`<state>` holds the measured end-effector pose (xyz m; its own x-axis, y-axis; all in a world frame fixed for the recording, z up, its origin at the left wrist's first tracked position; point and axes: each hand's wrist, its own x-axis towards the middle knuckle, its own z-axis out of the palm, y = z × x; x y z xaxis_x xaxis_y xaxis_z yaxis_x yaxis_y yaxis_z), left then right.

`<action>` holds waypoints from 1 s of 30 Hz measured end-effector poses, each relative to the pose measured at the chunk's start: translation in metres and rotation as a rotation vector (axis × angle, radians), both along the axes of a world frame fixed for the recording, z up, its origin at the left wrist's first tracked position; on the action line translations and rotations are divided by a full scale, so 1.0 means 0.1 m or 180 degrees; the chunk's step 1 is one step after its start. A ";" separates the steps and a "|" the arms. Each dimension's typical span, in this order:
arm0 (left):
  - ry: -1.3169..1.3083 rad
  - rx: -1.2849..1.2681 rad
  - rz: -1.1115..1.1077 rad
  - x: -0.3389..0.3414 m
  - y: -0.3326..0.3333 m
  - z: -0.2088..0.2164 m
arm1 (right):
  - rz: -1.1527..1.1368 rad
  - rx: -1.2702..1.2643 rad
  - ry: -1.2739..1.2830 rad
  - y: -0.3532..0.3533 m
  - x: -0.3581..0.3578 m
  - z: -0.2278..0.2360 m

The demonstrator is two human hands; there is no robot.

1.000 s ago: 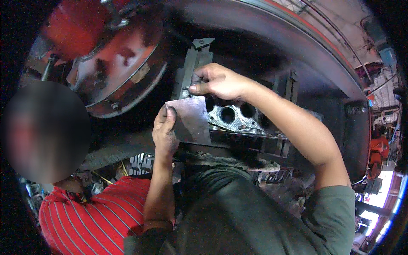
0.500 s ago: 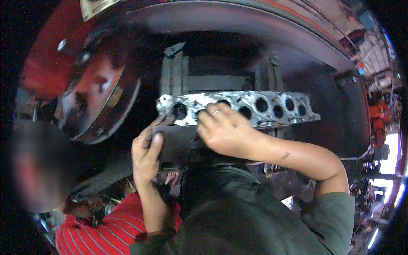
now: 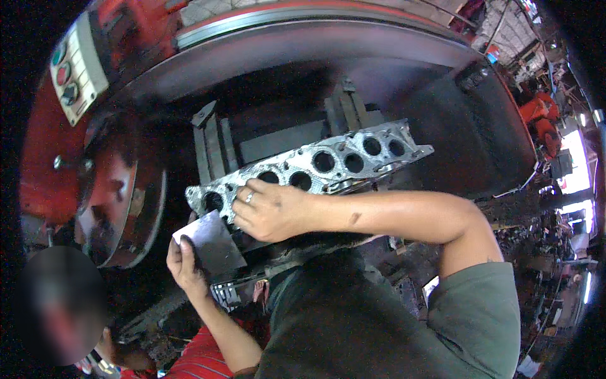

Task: The person scrapes the surface of a metal engine block using a handheld metal scraper. They repeatedly scrape different areas, flip the block over, and continue scraping the opposite side. A coworker briefly appears and interacts with the camera wearer.

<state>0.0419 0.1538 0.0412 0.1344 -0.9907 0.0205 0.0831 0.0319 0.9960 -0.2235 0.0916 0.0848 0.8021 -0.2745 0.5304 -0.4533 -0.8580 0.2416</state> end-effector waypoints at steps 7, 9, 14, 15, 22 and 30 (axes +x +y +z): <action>-0.0128 -0.0280 0.1164 -0.06 0.08 0.19 | -0.0750 0.0992 -0.0221 0.55 -0.62 0.30; -0.0142 -0.0469 0.1757 -0.13 0.18 0.19 | -0.1303 0.1151 -0.0859 0.68 -1.11 0.37; -0.2382 -0.1209 0.1571 -0.80 0.56 0.24 | -0.2304 0.0594 -0.2004 1.00 -2.12 0.41; -0.2719 -0.1496 0.1384 -1.08 0.64 0.29 | -0.2114 0.1114 -0.2224 1.14 -2.23 0.36; -0.2640 -0.2481 -0.0676 -3.55 0.90 0.60 | 0.0178 0.5011 -0.3720 2.07 -2.84 -0.43; -0.2766 -0.2071 -0.0420 -4.15 0.79 0.49 | -0.1952 0.5050 -0.4390 1.49 -3.65 -0.30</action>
<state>-0.3734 0.2324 0.0907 -0.2858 -0.7615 0.5818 -0.5988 0.6159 0.5120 -0.5884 0.2402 0.0547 -0.1070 -0.9392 -0.3261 0.1086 0.3150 -0.9428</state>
